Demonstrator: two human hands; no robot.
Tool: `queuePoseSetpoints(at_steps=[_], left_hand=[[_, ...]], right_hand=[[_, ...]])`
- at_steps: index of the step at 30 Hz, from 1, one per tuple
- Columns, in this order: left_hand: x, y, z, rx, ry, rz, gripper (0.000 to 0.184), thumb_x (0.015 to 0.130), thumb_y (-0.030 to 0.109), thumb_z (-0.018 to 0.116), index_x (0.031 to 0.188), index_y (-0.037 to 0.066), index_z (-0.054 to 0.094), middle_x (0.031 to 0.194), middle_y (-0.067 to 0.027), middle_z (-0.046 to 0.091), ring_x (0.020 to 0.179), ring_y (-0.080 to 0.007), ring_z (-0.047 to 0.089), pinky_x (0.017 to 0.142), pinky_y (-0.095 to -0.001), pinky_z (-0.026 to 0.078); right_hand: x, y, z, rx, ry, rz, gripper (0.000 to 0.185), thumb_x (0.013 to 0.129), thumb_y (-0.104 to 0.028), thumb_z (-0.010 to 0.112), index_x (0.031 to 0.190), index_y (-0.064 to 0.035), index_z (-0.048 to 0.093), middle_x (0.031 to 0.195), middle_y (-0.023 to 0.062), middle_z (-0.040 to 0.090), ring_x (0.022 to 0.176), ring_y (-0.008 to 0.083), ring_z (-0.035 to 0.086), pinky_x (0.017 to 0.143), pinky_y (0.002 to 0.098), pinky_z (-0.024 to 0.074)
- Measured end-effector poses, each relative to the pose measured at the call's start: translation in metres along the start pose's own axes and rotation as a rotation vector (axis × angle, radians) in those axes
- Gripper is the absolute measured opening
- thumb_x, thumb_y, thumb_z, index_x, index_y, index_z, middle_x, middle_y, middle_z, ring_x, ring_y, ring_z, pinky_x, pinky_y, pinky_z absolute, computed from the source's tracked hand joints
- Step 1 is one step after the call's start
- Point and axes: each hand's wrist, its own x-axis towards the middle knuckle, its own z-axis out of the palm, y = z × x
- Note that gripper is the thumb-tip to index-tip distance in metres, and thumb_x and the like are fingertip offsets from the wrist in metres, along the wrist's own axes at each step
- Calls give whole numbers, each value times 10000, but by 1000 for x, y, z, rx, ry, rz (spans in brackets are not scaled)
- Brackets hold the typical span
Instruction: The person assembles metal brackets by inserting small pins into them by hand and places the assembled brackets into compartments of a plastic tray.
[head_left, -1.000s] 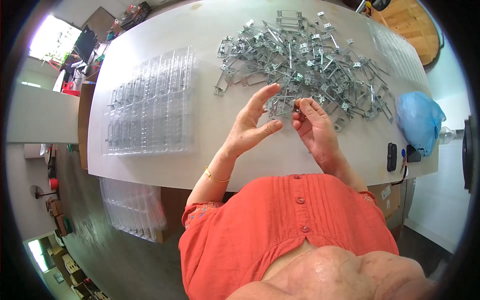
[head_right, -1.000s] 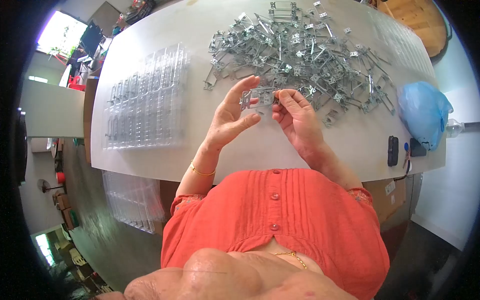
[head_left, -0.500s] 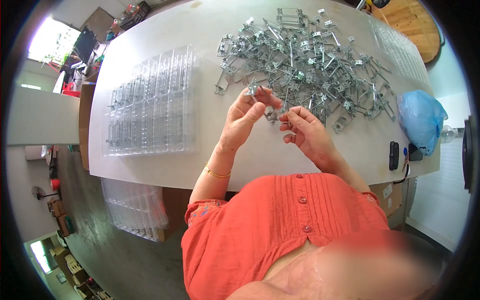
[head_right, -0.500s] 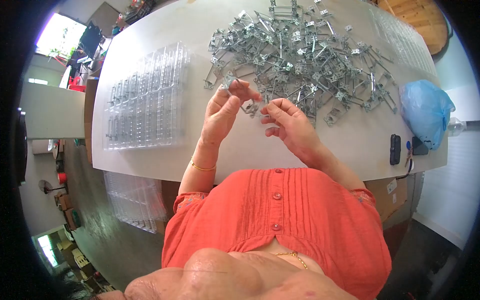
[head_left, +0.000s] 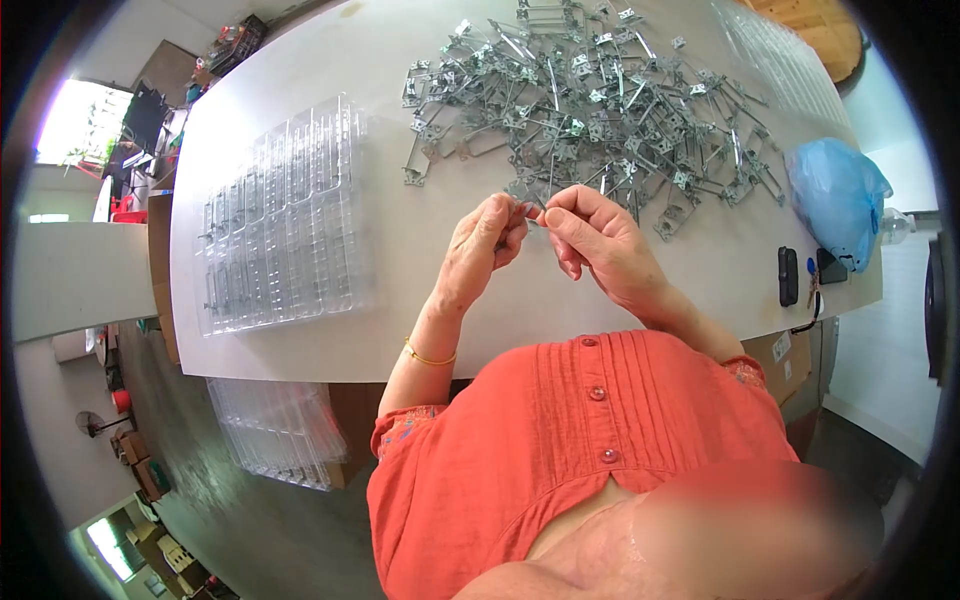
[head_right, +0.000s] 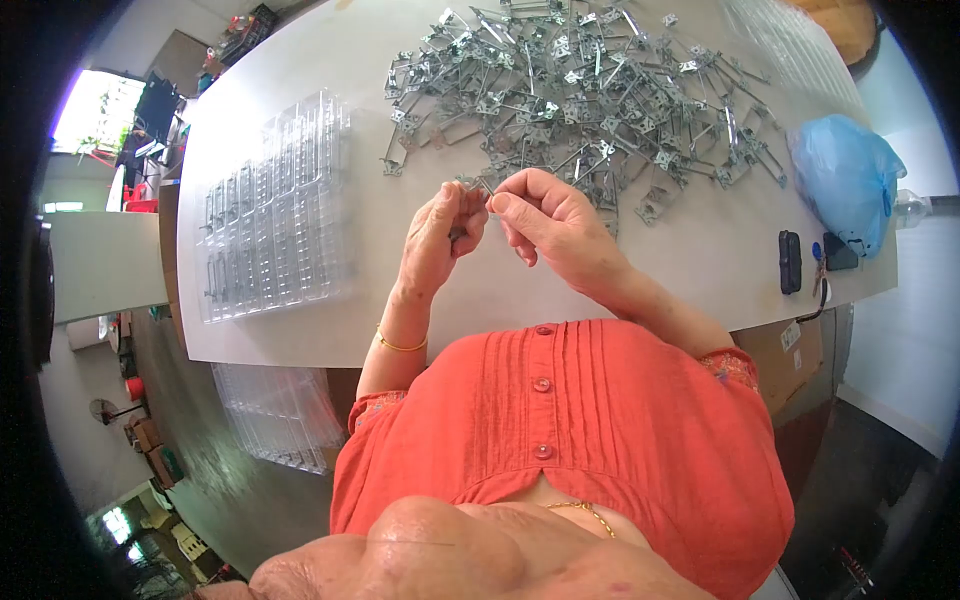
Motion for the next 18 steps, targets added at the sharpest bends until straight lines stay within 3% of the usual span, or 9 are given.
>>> queuePoseSetpoints(at_steps=[13,16,18], left_hand=[[2,-3,-3,64,-37,23,496,1118,462,426,1063,13,630,771,30,486,605,-55,346,527,-224,253],[-1,2,-2,206,-2,62,519,1105,480,464,1073,2,666,756,62,445,648,-48,365,572,-225,313],[0,-4,-8,283,5,83,454,1105,421,496,1045,12,686,760,56,475,691,-54,419,616,-233,372]], right_hand=[[2,8,-5,-104,25,12,183,1058,-211,608,1122,-40,587,774,-12,574,663,58,516,573,234,434],[0,4,2,-173,104,-11,249,1050,-200,611,1210,-22,542,778,-3,575,668,61,520,576,237,436],[1,6,2,-194,102,-30,291,1049,-194,609,1255,-12,515,788,4,583,674,62,525,580,239,441]])
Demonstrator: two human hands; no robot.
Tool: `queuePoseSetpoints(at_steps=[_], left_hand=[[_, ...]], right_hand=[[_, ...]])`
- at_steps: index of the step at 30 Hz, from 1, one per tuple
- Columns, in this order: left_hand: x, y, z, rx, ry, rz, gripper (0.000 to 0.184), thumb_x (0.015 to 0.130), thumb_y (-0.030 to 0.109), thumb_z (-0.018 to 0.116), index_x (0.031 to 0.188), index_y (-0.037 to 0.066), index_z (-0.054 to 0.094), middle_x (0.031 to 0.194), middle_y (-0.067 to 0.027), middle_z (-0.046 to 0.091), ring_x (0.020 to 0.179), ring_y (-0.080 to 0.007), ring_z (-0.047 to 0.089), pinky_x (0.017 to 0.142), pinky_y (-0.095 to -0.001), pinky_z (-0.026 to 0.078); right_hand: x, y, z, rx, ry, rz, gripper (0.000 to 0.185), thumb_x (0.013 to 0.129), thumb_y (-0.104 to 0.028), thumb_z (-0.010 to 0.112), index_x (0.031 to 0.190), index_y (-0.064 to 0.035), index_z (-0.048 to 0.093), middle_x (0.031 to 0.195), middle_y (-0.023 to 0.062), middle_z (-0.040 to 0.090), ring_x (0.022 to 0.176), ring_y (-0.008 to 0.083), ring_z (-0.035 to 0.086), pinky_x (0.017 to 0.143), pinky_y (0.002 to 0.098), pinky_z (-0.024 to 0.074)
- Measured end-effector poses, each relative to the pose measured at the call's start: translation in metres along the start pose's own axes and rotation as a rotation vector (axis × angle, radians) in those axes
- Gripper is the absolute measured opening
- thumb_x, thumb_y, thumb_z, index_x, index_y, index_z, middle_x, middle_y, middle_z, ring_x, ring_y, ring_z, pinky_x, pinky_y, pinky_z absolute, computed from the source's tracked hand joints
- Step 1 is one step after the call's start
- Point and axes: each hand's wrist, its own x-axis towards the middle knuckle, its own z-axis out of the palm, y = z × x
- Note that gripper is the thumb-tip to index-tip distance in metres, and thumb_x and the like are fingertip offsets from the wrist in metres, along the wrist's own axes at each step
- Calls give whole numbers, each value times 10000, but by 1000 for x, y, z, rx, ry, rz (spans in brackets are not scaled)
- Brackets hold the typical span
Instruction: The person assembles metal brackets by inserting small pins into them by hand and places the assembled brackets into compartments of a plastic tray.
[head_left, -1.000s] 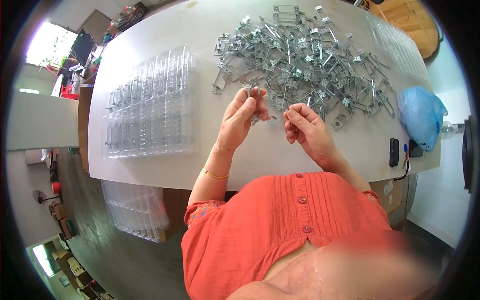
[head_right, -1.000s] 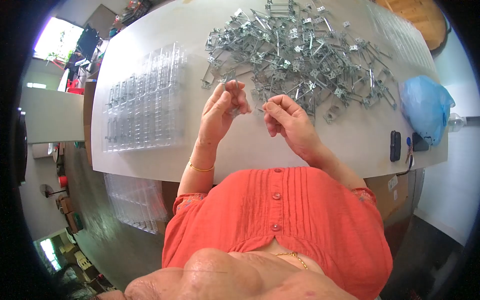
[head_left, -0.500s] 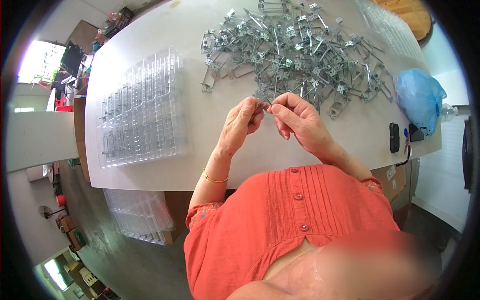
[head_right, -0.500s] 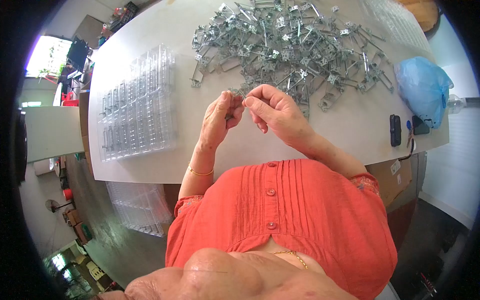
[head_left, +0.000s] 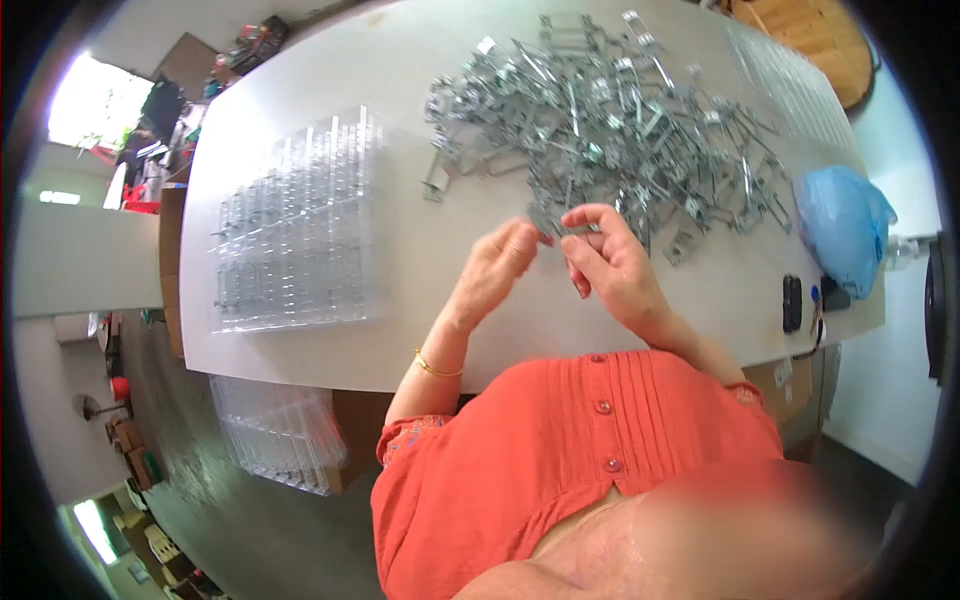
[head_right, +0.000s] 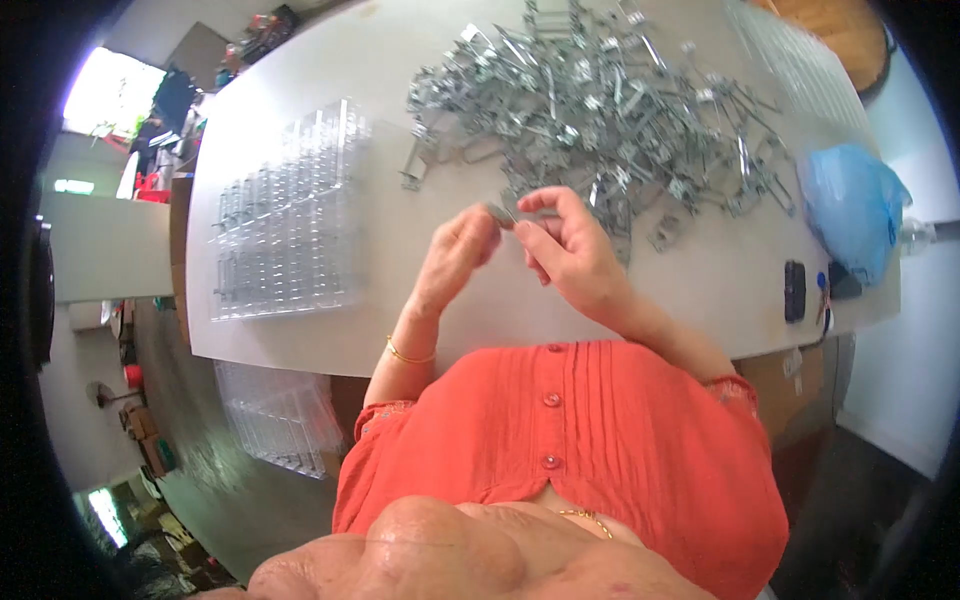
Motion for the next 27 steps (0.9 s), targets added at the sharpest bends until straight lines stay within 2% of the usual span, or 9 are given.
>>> queuePoseSetpoints(at_steps=[3,5,7,10,13,17,19,25,27], left_hand=[[-3,-2,1,181,-6,-4,328,1084,315,559,1067,10,679,829,-5,589,809,-95,523,729,-301,478],[-3,-4,1,172,-51,74,376,1086,387,544,1040,28,645,797,36,515,766,-82,461,686,-276,428],[-3,-8,3,205,-52,152,385,1072,400,572,1036,22,639,784,21,503,752,-97,461,680,-288,442],[-4,1,-1,344,-127,118,389,1050,405,611,1031,18,642,780,-24,573,737,-128,528,671,-323,476],[-5,4,5,462,-52,231,388,1028,411,641,1016,23,652,820,-103,663,740,-208,634,668,-372,509],[-7,5,9,601,-60,300,386,1008,420,659,1017,34,655,886,-166,696,795,-345,679,695,-430,525],[-8,5,12,624,-73,308,388,1004,425,661,1019,37,654,876,-164,690,786,-343,674,692,-434,523],[-11,12,15,720,-196,278,366,1002,407,669,1017,41,659,853,-159,674,767,-335,661,679,-425,516],[-15,19,15,679,-261,233,346,1002,387,668,1019,42,672,838,-144,661,757,-306,656,675,-416,512]], right_hand=[[1,3,-1,-21,-9,-17,301,1052,-191,604,1271,-7,513,798,11,593,683,65,534,586,240,449],[3,5,-3,-21,-30,-23,283,1054,-196,602,1257,-12,531,800,13,600,685,67,540,587,240,454],[4,9,-6,-9,-54,-22,260,1056,-204,601,1234,-20,554,798,13,605,681,69,546,584,238,457],[5,13,-12,-19,-90,11,222,1057,-220,604,1179,-35,583,791,10,608,667,69,552,575,238,461],[4,10,-15,-88,-73,54,196,1056,-227,609,1121,-44,590,778,7,612,637,66,550,562,242,465],[-1,8,-18,-167,-32,85,166,1054,-216,606,1052,-53,578,740,7,619,611,67,556,539,256,466],[-5,5,-17,-190,-2,75,161,1050,-204,605,1014,-49,577,706,11,617,598,69,559,526,265,459],[-5,12,-25,-709,128,-296,179,1038,-143,591,903,-28,567,610,13,553,548,66,513,512,281,414],[-3,9,-27,-612,214,-308,185,1038,-139,588,889,-32,561,607,7,536,534,67,494,505,280,400]])
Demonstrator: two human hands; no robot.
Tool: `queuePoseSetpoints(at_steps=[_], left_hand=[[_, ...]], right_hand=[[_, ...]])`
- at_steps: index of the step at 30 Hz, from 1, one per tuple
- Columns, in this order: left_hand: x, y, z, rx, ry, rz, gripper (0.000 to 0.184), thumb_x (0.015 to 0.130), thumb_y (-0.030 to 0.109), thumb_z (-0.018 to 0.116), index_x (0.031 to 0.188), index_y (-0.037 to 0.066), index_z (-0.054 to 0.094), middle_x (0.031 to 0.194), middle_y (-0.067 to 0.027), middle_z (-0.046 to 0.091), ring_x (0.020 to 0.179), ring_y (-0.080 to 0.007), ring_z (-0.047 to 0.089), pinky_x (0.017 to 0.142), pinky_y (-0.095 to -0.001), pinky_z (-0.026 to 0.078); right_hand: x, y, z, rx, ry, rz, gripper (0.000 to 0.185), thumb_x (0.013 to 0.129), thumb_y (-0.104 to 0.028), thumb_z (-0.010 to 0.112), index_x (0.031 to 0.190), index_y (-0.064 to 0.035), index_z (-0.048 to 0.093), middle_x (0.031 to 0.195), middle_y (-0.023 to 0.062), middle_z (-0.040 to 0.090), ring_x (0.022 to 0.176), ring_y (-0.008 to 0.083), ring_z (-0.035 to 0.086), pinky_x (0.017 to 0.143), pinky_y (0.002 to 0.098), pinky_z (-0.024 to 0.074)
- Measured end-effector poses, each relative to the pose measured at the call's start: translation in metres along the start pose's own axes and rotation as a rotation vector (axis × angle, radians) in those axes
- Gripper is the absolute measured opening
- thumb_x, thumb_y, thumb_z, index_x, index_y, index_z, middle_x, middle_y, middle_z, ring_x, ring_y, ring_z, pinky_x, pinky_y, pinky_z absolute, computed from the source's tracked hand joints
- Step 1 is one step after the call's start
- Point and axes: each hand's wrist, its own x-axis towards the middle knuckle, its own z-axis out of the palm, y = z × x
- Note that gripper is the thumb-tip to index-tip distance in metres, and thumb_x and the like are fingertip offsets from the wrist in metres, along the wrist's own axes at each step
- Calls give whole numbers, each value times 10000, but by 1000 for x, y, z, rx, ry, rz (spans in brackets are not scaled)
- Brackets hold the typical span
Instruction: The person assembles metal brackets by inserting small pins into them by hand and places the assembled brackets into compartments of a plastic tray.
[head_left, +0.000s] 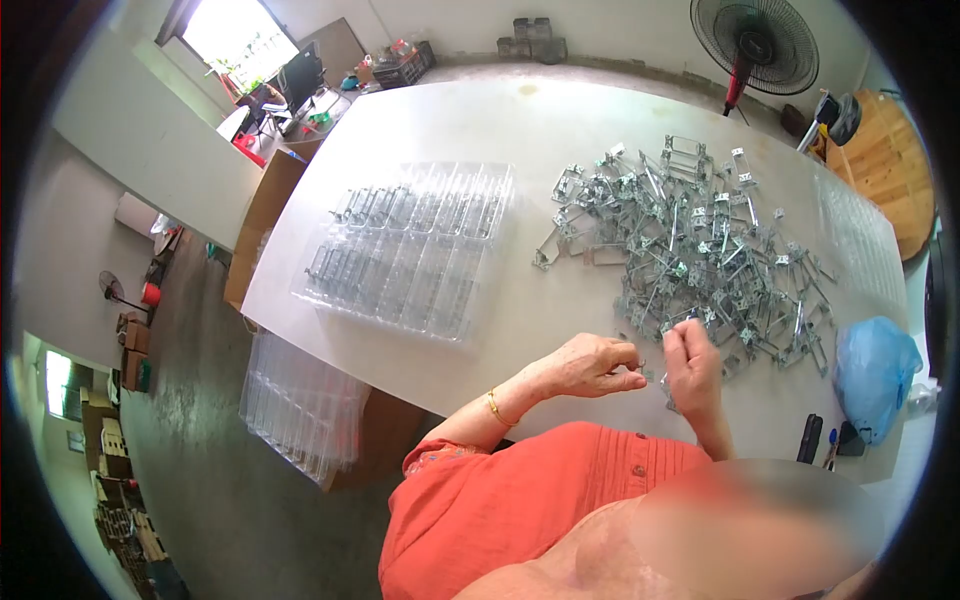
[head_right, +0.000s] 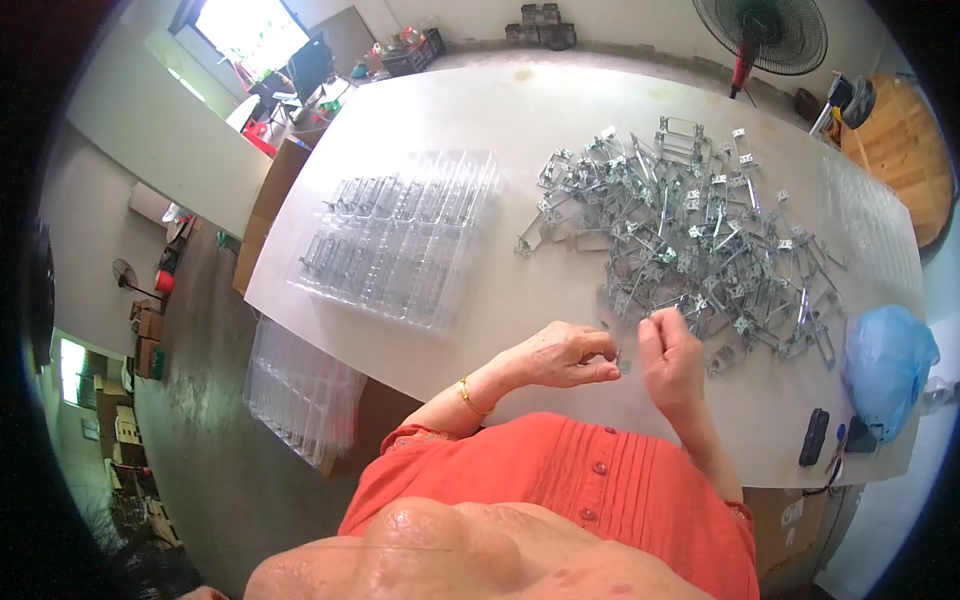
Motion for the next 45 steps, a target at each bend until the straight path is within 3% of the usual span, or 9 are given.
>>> queuePoseSetpoints(at_steps=[2,4,6,8,11,15,33,42,45], left_hand=[[-3,4,-2,-158,-68,-33,321,1001,365,668,1021,45,688,805,-110,634,742,-256,648,674,-408,507],[-4,-11,9,-416,56,-5,333,1010,359,649,1002,31,708,719,-36,549,680,-144,570,619,-348,466],[-6,-5,-2,-771,73,-236,391,1039,385,598,995,11,703,710,18,480,625,-65,456,538,-270,365],[-2,-4,-7,-975,172,-386,519,1073,469,515,1004,-15,690,713,34,483,555,-45,357,493,-228,251],[-4,-17,1,-1303,209,-286,556,1093,499,462,1073,-24,651,692,35,432,532,-42,284,469,-227,204],[-4,-16,2,-1284,213,-313,580,1096,513,449,1081,-32,649,690,33,430,536,-41,282,473,-221,201],[-6,-12,5,-1022,235,-272,465,1092,457,511,1069,17,660,703,88,417,593,-17,314,513,-206,226],[-10,-10,2,-522,223,-179,441,1075,441,551,1058,30,708,709,83,447,638,-36,373,566,-228,302],[-11,-6,5,-514,200,-182,408,1069,418,571,1056,37,719,709,80,445,662,-42,384,590,-234,323]], right_hand=[[5,-1,-8,59,60,-14,184,1052,-149,572,904,-40,553,615,1,521,525,66,483,496,274,388],[8,-19,-17,199,28,49,164,1067,-162,555,948,-50,546,629,4,537,538,62,488,492,261,390],[6,-21,-17,393,-33,207,123,1078,-166,539,1027,-55,549,674,0,558,560,57,496,502,239,401],[3,-16,-12,428,-106,252,116,1075,-166,545,1073,-52,560,724,-4,579,599,52,508,522,226,408],[-3,-14,-5,464,-220,290,133,1073,-166,553,1134,-50,574,808,-10,607,667,44,528,557,215,420],[-4,-19,-1,460,-318,334,149,1070,-166,563,1165,-54,585,880,-18,621,730,40,538,593,214,431],[-4,-25,3,477,-335,329,147,1076,-158,547,1140,-44,614,790,-56,553,718,29,512,626,212,421],[-5,-20,4,411,-325,325,218,1083,-200,551,1235,-45,548,749,-13,559,625,43,494,529,216,392],[-1,-18,0,597,-401,407,253,1081,-207,546,1235,-6,556,782,22,625,646,63,536,553,240,452]])
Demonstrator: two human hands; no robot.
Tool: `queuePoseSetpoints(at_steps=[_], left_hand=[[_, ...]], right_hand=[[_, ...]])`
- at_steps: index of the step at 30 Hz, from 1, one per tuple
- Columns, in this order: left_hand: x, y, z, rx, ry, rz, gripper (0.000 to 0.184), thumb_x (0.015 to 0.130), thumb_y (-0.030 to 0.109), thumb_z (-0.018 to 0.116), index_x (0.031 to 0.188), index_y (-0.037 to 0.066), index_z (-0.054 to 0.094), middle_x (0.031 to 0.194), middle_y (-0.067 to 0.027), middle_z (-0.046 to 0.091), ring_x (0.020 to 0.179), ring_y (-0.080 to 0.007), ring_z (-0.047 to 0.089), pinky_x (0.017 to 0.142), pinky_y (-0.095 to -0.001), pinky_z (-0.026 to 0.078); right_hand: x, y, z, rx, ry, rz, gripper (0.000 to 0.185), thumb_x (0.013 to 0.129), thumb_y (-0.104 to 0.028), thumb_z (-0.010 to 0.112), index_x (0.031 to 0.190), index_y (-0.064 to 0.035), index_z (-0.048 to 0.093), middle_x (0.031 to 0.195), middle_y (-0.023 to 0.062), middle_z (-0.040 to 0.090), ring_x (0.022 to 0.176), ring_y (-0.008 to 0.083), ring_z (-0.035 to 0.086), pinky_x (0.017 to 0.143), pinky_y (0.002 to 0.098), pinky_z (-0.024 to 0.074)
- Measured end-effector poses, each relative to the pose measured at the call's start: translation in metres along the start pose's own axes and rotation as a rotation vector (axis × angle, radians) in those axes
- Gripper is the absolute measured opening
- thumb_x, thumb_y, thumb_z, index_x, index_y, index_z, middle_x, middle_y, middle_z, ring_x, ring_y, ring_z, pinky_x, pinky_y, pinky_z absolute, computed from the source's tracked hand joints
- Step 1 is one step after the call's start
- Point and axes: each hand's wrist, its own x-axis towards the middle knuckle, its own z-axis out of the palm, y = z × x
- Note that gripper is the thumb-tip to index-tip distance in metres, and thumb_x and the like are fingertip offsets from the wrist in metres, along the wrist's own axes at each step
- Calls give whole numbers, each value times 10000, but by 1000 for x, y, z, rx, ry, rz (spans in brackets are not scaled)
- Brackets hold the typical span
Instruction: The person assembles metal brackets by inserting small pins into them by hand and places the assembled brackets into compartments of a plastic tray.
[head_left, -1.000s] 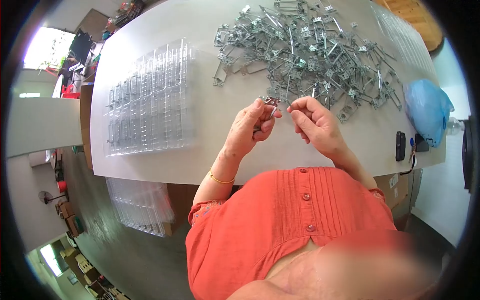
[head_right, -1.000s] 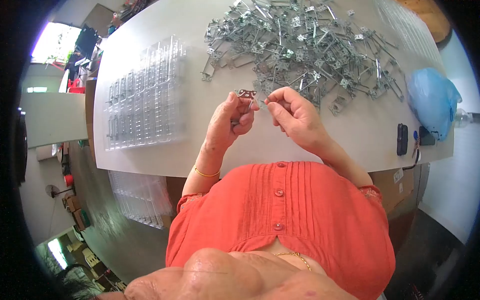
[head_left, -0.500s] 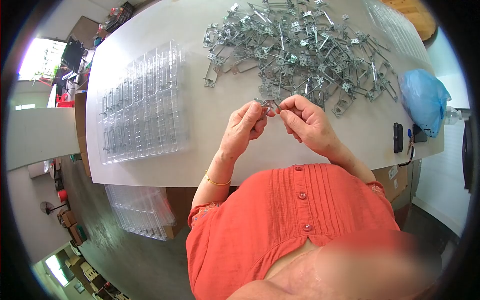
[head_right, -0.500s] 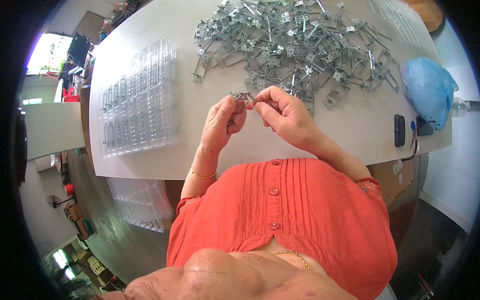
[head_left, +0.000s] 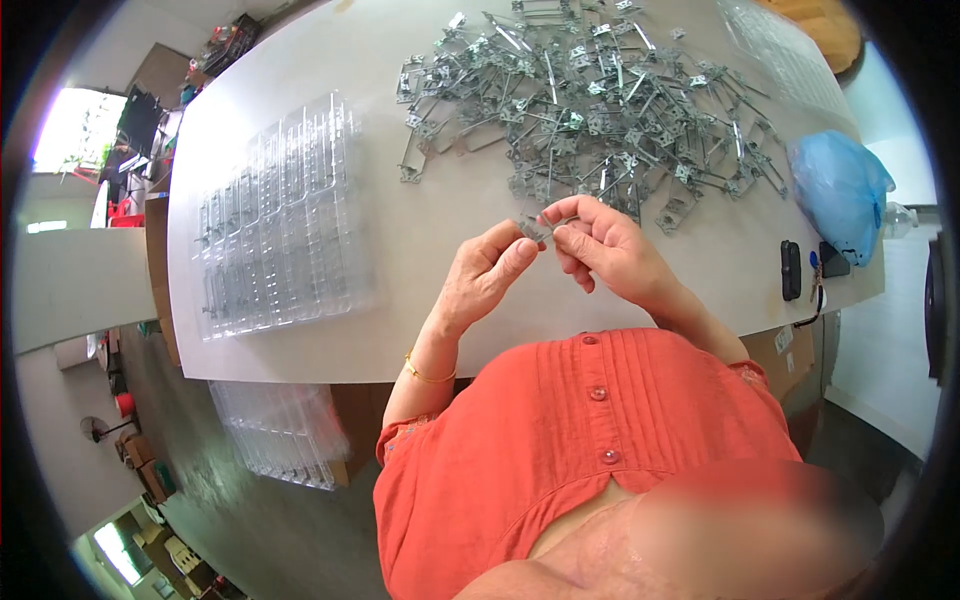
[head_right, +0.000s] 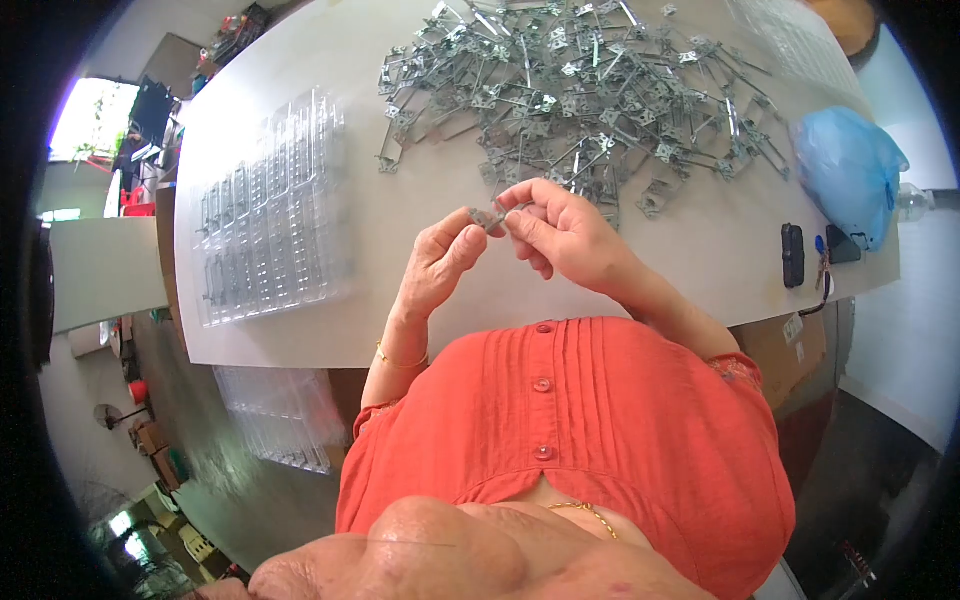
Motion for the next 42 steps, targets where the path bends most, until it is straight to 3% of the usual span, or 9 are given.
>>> queuePoseSetpoints(at_steps=[3,9,17,20,25,28,32,38,42], left_hand=[[-1,-4,-3,28,-26,-12,396,1062,403,591,1058,26,715,716,69,457,679,-50,398,600,-240,338],[-2,-8,-3,95,-125,23,398,1047,397,624,1048,7,702,721,37,486,689,-61,413,594,-259,361],[0,0,-1,89,-235,-6,423,1027,429,638,1034,10,697,679,21,483,647,-82,414,574,-272,364],[-3,7,-4,81,-438,92,434,1017,443,641,1042,13,700,681,19,505,640,-86,436,571,-282,369],[-3,-2,-1,-345,-51,-110,531,1073,464,523,1051,-44,673,687,33,470,585,-45,346,524,-218,269],[-1,-3,-2,-464,24,-176,527,1094,448,486,1038,-46,659,696,32,461,571,-44,328,503,-228,240],[2,-3,4,-473,36,-195,534,1090,489,486,1049,-18,651,696,41,442,562,-45,316,495,-230,224],[1,-2,5,-396,68,-172,507,1088,493,496,1037,12,648,706,55,432,574,-36,308,503,-224,217],[-1,-5,2,-357,53,-158,442,1087,443,531,1032,26,668,705,88,429,610,-26,350,530,-211,270]], right_hand=[[2,3,-5,130,-63,57,247,1083,-222,546,1193,-2,563,764,32,622,618,82,552,531,250,465],[3,10,-11,29,-55,104,205,1080,-246,545,1059,-43,566,758,24,620,574,103,585,496,261,474],[-2,7,-6,-408,195,-134,208,1069,-236,543,975,-51,570,677,29,633,595,89,599,525,272,475],[1,7,-13,-419,286,-154,192,1075,-228,545,987,-60,571,686,14,627,593,72,575,531,258,468],[-5,-2,-18,-158,271,-154,152,1089,-226,553,1074,-76,573,760,-28,601,614,35,519,532,208,434],[-9,2,-8,-102,150,-90,155,1086,-219,554,1127,-73,589,771,-28,595,631,37,520,541,213,440],[-10,8,6,-123,22,-40,181,1078,-222,568,1153,-63,608,788,-25,593,658,41,533,553,218,448],[-7,7,10,-52,43,-10,178,1078,-224,571,1101,-53,615,784,-19,592,631,48,525,544,222,447],[-5,6,11,-77,52,-2,181,1083,-224,563,1075,-49,608,767,-15,587,617,52,518,528,227,445]])
